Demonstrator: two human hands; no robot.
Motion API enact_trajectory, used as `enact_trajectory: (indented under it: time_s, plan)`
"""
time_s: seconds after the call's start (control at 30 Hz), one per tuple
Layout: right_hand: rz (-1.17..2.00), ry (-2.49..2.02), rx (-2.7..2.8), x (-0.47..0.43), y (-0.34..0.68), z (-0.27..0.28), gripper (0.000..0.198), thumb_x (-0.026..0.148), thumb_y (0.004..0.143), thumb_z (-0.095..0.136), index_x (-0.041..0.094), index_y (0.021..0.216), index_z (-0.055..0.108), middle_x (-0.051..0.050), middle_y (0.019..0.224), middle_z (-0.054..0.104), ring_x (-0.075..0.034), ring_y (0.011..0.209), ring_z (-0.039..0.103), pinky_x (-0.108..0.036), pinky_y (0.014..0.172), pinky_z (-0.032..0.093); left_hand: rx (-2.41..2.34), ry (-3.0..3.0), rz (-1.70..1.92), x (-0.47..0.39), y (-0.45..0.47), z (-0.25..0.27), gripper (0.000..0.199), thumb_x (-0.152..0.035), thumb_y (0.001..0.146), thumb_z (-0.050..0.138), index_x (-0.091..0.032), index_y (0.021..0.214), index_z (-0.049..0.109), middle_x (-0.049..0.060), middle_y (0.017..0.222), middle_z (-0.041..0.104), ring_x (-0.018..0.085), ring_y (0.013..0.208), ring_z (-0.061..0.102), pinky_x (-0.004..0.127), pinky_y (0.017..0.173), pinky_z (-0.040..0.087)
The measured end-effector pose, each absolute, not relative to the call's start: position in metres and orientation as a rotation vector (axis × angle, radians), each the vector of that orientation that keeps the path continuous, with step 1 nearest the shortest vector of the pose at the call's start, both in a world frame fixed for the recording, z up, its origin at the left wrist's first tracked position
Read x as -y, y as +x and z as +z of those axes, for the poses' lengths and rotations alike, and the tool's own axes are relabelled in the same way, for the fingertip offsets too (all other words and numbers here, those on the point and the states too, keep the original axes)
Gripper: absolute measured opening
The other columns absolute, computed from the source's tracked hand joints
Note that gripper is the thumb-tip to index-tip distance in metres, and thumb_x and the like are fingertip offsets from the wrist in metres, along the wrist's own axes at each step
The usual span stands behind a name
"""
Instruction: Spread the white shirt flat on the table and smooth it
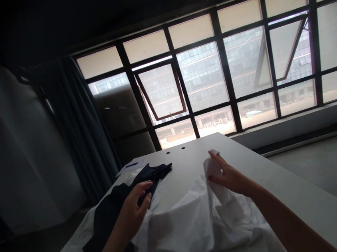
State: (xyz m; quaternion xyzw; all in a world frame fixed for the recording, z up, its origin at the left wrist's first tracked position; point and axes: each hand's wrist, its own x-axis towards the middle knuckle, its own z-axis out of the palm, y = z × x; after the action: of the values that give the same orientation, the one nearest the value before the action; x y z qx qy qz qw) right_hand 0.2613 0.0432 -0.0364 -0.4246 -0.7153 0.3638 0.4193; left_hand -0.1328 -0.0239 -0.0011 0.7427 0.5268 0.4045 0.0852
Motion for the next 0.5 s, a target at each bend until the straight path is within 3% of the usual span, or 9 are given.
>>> enact_trajectory:
  time_s: [0.13, 0.23, 0.3, 0.37, 0.43, 0.5]
  plan:
    - [0.981, -1.317, 2.246, -0.051, 0.241, -0.072, 0.119, 0.061, 0.073, 0.080, 0.025, 0.166, 0.014, -0.014, 0.172, 0.000, -0.040, 0.155, 0.021, -0.052, 0.123, 0.031, -1.525, 2.251, 0.371, 0.042, -0.105, -0.015, 0.078, -0.046, 0.082, 0.073, -0.036, 0.154, 0.044, 0.004, 0.164, 0.039, 0.029, 0.151, 0.035, 0.046, 0.127, 0.028]
    - [0.964, -1.440, 2.456, -0.047, 0.225, -0.093, 0.121, 0.056, 0.069, 0.084, 0.021, 0.165, 0.019, -0.017, 0.172, 0.003, -0.041, 0.156, 0.015, -0.051, 0.127, 0.021, -1.606, 2.244, 0.058, 0.040, -0.086, -0.045, 0.113, -0.053, 0.064, 0.085, -0.033, 0.161, 0.030, 0.008, 0.168, 0.032, 0.038, 0.154, 0.025, 0.056, 0.128, 0.019]
    - [0.949, -1.484, 2.517, -0.045, 0.217, -0.102, 0.119, 0.057, 0.067, 0.085, 0.025, 0.164, 0.025, -0.014, 0.172, 0.004, -0.044, 0.156, 0.012, -0.055, 0.126, 0.022, -1.675, 2.272, -0.094, 0.031, -0.076, -0.072, 0.127, -0.053, 0.056, 0.088, -0.031, 0.163, 0.023, 0.011, 0.170, 0.025, 0.046, 0.155, 0.015, 0.069, 0.125, 0.008]
    - [0.950, -1.508, 2.554, -0.043, 0.212, -0.107, 0.119, 0.058, 0.061, 0.089, 0.032, 0.162, 0.031, -0.010, 0.173, 0.003, -0.047, 0.155, 0.009, -0.058, 0.125, 0.024, -1.687, 2.278, -0.223, 0.021, -0.070, -0.098, 0.135, -0.053, 0.051, 0.089, -0.030, 0.164, 0.020, 0.013, 0.171, 0.019, 0.049, 0.155, 0.010, 0.073, 0.122, 0.004]
    - [0.893, -1.471, 2.565, -0.043, 0.210, -0.110, 0.110, 0.052, 0.057, 0.091, 0.034, 0.155, 0.044, -0.010, 0.171, 0.018, -0.046, 0.153, 0.020, -0.055, 0.122, 0.030, -1.665, 2.285, -0.266, 0.011, -0.069, -0.121, 0.139, -0.055, 0.048, 0.089, -0.029, 0.164, 0.018, 0.014, 0.171, 0.018, 0.050, 0.154, 0.013, 0.074, 0.121, 0.004]
    - [0.793, -1.412, 2.545, -0.044, 0.209, -0.110, 0.080, 0.041, 0.065, 0.087, 0.031, 0.141, 0.062, -0.011, 0.155, 0.048, -0.040, 0.140, 0.045, -0.047, 0.115, 0.039, -1.640, 2.309, -0.249, 0.005, -0.072, -0.136, 0.142, -0.056, 0.045, 0.089, -0.028, 0.164, 0.017, 0.016, 0.170, 0.021, 0.051, 0.153, 0.016, 0.076, 0.119, 0.005]
